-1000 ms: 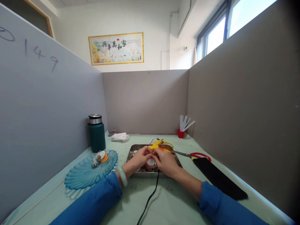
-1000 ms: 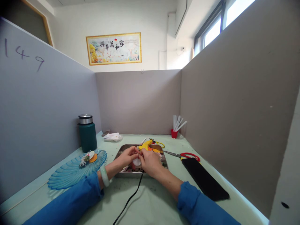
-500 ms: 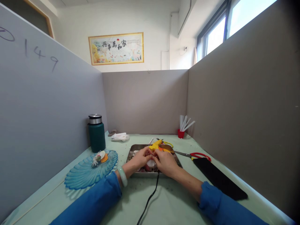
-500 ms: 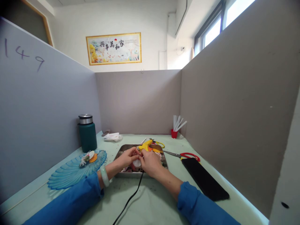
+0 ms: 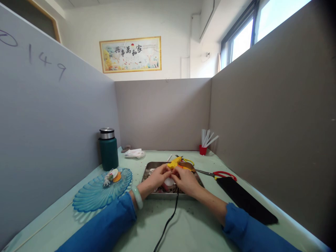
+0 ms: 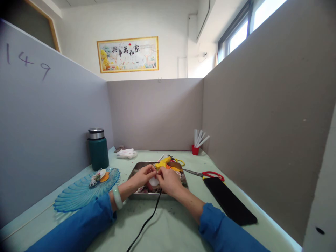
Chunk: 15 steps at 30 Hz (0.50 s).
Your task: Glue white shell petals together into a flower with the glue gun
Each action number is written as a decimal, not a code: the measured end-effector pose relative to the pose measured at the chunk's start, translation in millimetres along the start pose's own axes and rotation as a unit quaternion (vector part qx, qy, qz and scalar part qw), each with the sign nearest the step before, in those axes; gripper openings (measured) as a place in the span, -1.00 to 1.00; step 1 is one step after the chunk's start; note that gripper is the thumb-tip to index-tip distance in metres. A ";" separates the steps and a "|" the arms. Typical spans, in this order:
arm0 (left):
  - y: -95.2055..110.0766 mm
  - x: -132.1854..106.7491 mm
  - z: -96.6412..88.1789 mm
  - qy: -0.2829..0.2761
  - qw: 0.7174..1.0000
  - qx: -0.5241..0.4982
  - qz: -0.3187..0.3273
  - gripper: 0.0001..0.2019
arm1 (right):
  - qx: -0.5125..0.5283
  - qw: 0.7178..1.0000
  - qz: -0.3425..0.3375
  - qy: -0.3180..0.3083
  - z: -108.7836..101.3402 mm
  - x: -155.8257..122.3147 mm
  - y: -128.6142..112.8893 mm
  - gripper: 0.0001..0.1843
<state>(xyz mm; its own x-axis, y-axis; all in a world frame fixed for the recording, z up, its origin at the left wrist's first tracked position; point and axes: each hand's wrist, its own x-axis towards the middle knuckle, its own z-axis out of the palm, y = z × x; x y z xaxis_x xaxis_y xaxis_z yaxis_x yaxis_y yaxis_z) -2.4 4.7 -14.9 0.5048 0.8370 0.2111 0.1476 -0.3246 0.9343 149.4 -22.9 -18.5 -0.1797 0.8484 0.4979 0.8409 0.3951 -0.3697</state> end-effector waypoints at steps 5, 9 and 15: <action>-2.3 1.9 -0.2 0.024 1.000 0.011 0.000 -0.76 | 0.017 1.000 -0.014 0.013 -0.6 -0.8 -0.9 -0.79; -1.6 4.5 -1.6 0.057 0.998 0.024 -0.008 -0.76 | 0.017 0.999 -0.025 0.030 -6.4 -4.3 -4.2 -0.75; 5.2 3.4 -2.6 0.120 0.990 0.070 0.030 -0.77 | 0.033 0.977 -0.127 0.166 -46.3 -9.1 -38.7 -0.79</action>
<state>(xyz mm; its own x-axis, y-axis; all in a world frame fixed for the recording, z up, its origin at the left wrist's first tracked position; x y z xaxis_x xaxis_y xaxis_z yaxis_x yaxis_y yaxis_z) -2.1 7.0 -8.6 0.3012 0.8900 0.3425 0.2491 -0.4201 0.8726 142.1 -62.2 27.6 -0.1939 0.5628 0.8035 0.7544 0.6091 -0.2446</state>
